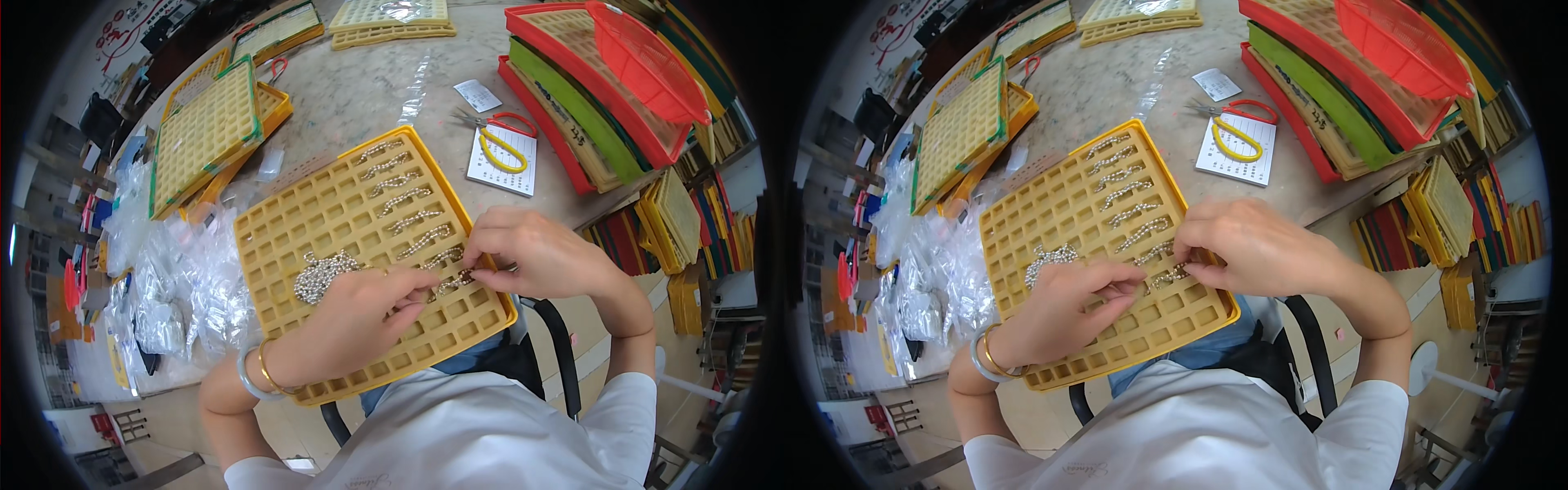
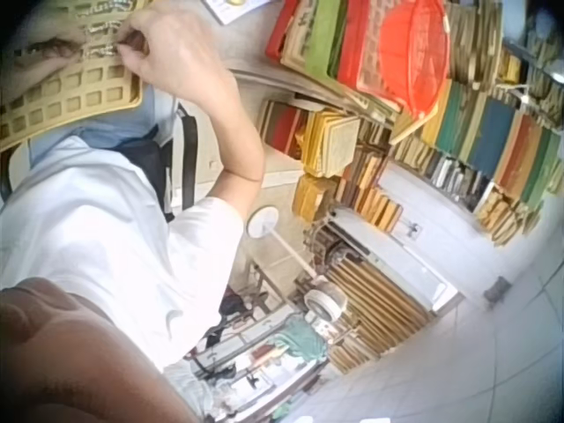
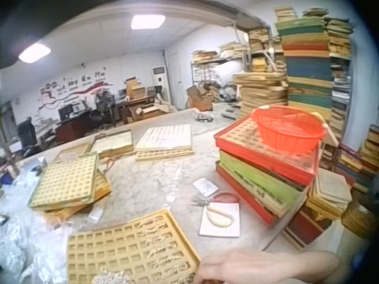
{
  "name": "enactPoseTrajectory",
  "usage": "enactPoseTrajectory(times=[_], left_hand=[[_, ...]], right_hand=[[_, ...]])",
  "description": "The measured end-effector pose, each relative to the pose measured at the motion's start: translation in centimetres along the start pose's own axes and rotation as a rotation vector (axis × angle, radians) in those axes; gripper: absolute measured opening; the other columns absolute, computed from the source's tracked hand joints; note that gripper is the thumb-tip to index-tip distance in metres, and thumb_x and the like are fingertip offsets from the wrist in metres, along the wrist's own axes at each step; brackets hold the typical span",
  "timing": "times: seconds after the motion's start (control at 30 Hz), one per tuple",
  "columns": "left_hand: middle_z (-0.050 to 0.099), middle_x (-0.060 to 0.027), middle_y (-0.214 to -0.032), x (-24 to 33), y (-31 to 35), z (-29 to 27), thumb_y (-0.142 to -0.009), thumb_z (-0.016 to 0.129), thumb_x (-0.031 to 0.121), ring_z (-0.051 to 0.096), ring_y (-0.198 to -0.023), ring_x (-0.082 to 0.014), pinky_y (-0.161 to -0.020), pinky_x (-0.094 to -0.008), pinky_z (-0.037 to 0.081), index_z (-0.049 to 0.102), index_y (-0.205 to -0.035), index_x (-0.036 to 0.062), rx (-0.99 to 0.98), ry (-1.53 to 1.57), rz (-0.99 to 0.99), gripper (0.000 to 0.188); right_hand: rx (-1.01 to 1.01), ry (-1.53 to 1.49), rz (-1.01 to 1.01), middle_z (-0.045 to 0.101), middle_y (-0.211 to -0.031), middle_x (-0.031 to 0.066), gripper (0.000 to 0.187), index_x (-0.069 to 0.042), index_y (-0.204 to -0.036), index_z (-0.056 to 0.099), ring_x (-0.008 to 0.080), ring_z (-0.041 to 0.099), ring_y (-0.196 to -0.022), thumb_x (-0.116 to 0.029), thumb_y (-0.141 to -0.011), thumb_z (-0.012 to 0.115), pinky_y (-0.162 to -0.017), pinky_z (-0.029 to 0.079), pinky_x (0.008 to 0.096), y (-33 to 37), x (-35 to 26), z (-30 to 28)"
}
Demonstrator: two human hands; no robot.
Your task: The person cuts open a plastic bag containing silver-colored beaded chains and pours them into a yellow grid tray. They then pick up the chains one by one and arrange them neatly into the individual compartments of the tray.
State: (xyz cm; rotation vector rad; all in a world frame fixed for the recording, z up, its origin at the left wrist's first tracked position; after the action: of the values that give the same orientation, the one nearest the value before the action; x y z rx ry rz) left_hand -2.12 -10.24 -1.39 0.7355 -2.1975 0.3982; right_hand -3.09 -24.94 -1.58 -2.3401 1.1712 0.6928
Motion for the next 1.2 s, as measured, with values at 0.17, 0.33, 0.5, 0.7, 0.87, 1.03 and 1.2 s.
enactPoseTrajectory(times=[0.17,0.33,0.5,0.7,0.87,1.03,1.2], left_hand=[[0.07,-0.0101,-0.089,-0.5,2.6,-4.2,-0.076,0.072,-0.002,0.069,-0.074,-0.0199,-0.067,-0.0266,0.054,0.069,-0.099,0.0031,0.171,-0.172,-0.028,0.023],[0.066,-0.0082,-0.081,-1.9,4.6,-6.2,-0.071,0.078,0.001,0.063,-0.069,-0.0202,-0.062,-0.0263,0.051,0.07,-0.095,0.0037,0.205,-0.571,-0.005,0.025],[0.064,-0.0081,-0.083,-3.4,5.0,-6.1,-0.072,0.079,0.005,0.061,-0.076,-0.0236,-0.067,-0.0304,0.05,0.07,-0.092,0.0061,0.23,-0.383,-0.108,0.022],[0.067,-0.0089,-0.092,-3.3,6.0,-8.4,-0.079,0.074,0.0,0.065,-0.08,-0.0165,-0.073,-0.0267,0.054,0.067,-0.091,0.001,0.326,-0.063,-0.167,0.014],[0.067,-0.0109,-0.098,-4.7,6.0,-8.1,-0.086,0.067,-0.005,0.065,-0.09,-0.0128,-0.081,-0.0253,0.056,0.059,-0.099,-0.0059,0.332,0.477,-0.281,0.015],[0.065,-0.0102,-0.096,-3.9,4.1,-7.3,-0.088,0.065,-0.005,0.065,-0.091,-0.013,-0.081,-0.0251,0.055,0.056,-0.102,-0.005,0.254,0.548,-0.233,0.017],[0.065,-0.0093,-0.095,-3.9,3.2,-6.9,-0.089,0.065,-0.002,0.066,-0.09,-0.0135,-0.082,-0.0257,0.055,0.056,-0.104,-0.0053,0.231,0.666,-0.226,0.018]], right_hand=[[-0.017,0.0,-0.012,0.062,-0.082,0.0096,0.011,-0.004,-0.086,0.064,0.0291,0.063,-0.081,-0.011,-0.079,0.069,-0.071,0.049,0.0392,-1.0,-1.1,-0.9],[-0.017,-0.032,-0.18,0.063,-0.082,0.0101,0.012,-0.004,-0.086,0.065,0.0295,0.063,-0.083,-0.015,-0.082,0.067,-0.074,0.05,0.0405,-4.4,-3.6,0.8],[0.01,0.074,-0.312,0.063,-0.084,0.0085,0.017,-0.005,-0.09,0.066,0.0276,0.061,-0.089,-0.02,-0.082,0.069,-0.075,0.049,0.0404,-7.9,-5.3,4.8],[-0.112,0.003,-0.195,0.064,-0.088,0.0104,0.02,-0.005,-0.096,0.066,0.0276,0.063,-0.085,-0.02,-0.083,0.068,-0.075,0.051,0.038,-9.4,-4.6,6.0],[-0.084,-0.334,-0.107,0.066,-0.086,0.0087,0.019,-0.003,-0.097,0.065,0.0161,0.063,-0.073,-0.015,-0.083,0.07,-0.064,0.052,0.0287,-9.0,-4.7,2.9],[0.064,-0.544,-0.139,0.065,-0.081,0.0035,0.018,0.0,-0.097,0.063,0.0099,0.062,-0.072,-0.008,-0.083,0.07,-0.062,0.052,0.024,-8.6,-4.8,1.7],[-0.03,-0.603,-0.058,0.065,-0.089,0.0038,0.017,0.001,-0.098,0.062,0.0082,0.063,-0.08,-0.006,-0.084,0.068,-0.07,0.054,0.0237,-8.0,-3.7,1.9]])
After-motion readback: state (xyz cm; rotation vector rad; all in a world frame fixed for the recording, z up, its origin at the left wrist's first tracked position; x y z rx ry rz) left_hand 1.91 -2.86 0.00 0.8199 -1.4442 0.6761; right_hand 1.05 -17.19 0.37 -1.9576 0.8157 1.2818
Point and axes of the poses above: each hand's wrist, its own y-axis away from the middle knuckle, its own z-axis out of the palm, x = y × z, the point moved 8 cm from there along -y, towards the middle knuckle
